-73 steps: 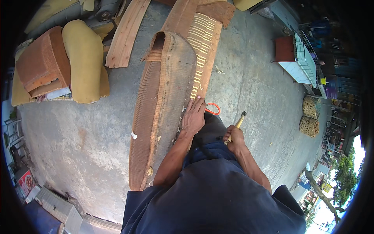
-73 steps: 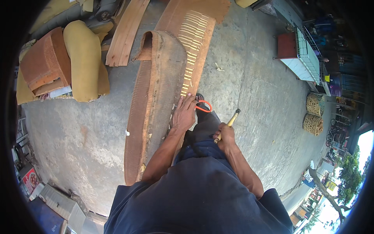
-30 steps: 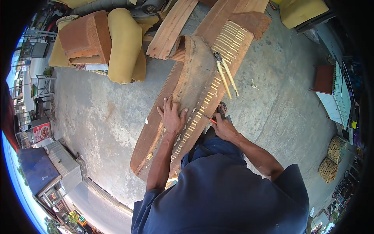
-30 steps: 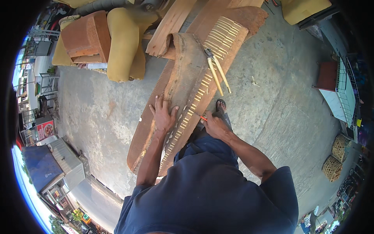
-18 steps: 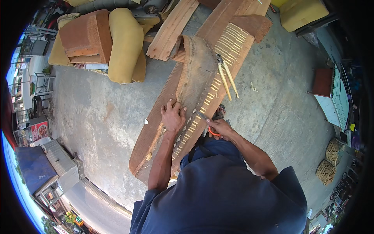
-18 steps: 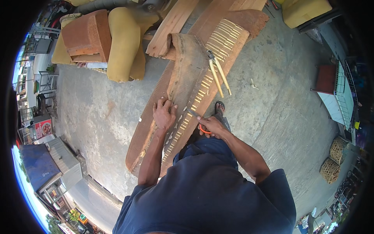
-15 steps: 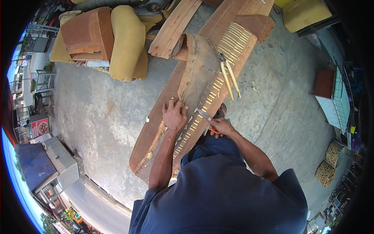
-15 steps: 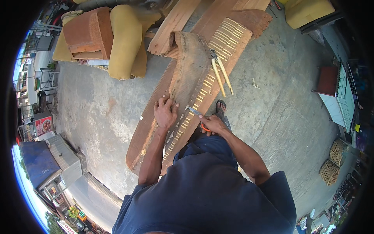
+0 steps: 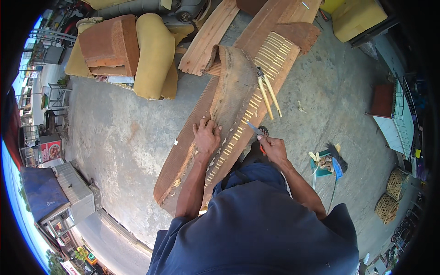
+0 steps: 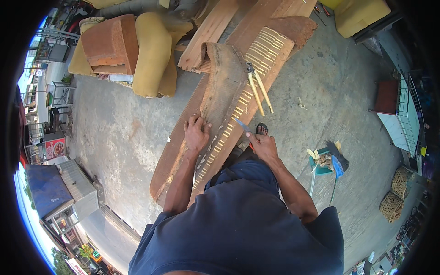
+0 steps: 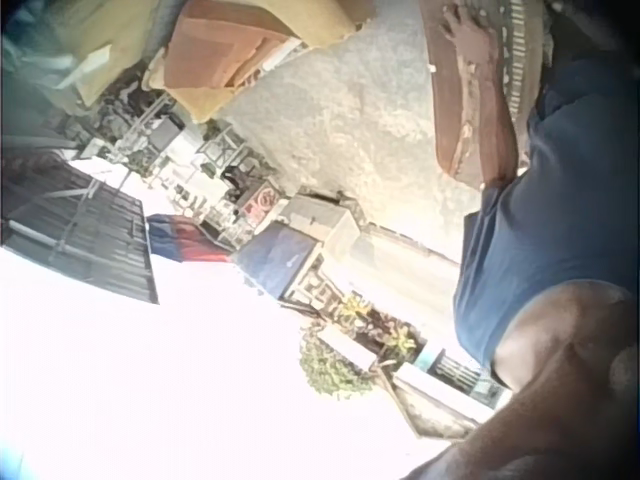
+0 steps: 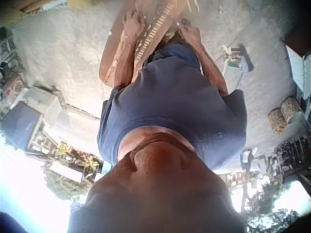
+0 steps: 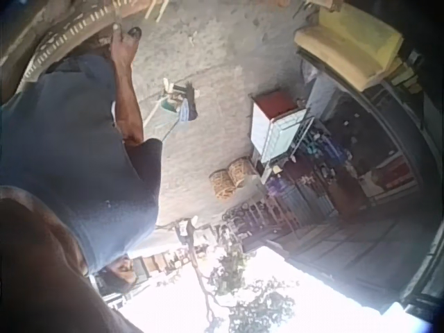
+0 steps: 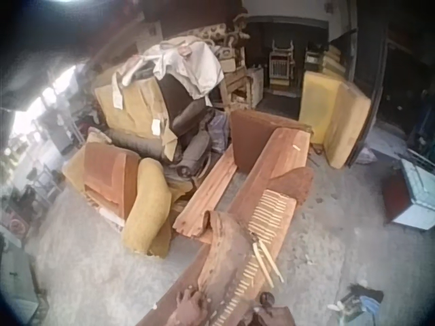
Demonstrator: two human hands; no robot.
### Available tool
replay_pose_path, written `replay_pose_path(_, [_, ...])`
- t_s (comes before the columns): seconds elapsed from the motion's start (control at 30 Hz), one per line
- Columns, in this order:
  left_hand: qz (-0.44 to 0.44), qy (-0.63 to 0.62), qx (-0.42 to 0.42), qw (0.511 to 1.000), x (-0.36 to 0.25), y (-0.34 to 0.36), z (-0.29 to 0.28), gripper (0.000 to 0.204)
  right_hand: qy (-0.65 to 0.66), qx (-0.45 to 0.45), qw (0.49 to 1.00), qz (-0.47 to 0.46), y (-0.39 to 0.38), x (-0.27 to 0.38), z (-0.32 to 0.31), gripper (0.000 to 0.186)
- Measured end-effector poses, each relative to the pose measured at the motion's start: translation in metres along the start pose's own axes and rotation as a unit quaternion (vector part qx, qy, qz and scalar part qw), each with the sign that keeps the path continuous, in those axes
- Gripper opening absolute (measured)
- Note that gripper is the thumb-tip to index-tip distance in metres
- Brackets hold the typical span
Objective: The person uses a hammer and a knife to strip fabric and foam from a wooden furniture frame. They repeatedly pry and cut the material to remove it from the frame's surface.
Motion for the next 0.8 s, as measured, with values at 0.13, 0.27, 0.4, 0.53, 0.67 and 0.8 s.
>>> replay_pose_path(0.13, [0.006,-0.051,-0.024,0.998,-0.018,-0.007,0.004,0.026,-0.024,-0.069,0.995,-0.062,0.020,0.027,-0.007,0.039])
replay_pose_path(0.27, [0.107,-0.002,-0.011,0.994,-0.042,-0.013,-0.009,0.031,-0.176,-0.258,0.902,-0.298,0.039,0.063,-0.026,0.042])
replay_pose_path(0.4, [0.122,-0.025,-0.003,0.992,-0.033,-0.012,0.006,0.018,-0.254,-0.298,0.905,-0.164,0.071,0.071,-0.042,0.061])
replay_pose_path(0.53, [0.119,-0.070,0.038,0.990,-0.039,-0.001,0.012,0.016,-0.236,-0.176,0.953,-0.073,0.130,0.036,-0.078,0.064])
replay_pose_path(0.67, [0.074,-0.126,-0.039,0.989,-0.012,0.001,-0.007,0.032,-0.264,-0.211,0.939,-0.060,0.108,0.057,-0.093,0.059])
replay_pose_path(0.8, [-0.042,-0.123,-0.051,0.990,0.019,-0.002,-0.010,0.048,-0.126,-0.086,0.988,-0.027,0.018,0.080,-0.068,0.051])
Point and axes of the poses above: each hand's wrist, its own y-axis towards the middle knuckle, its own z-axis out of the palm, x = y × z, the point moved 6 cm from there along y, towards the middle knuckle, and after that the axes turned 5 degrees about y, right-handed, at the moved point
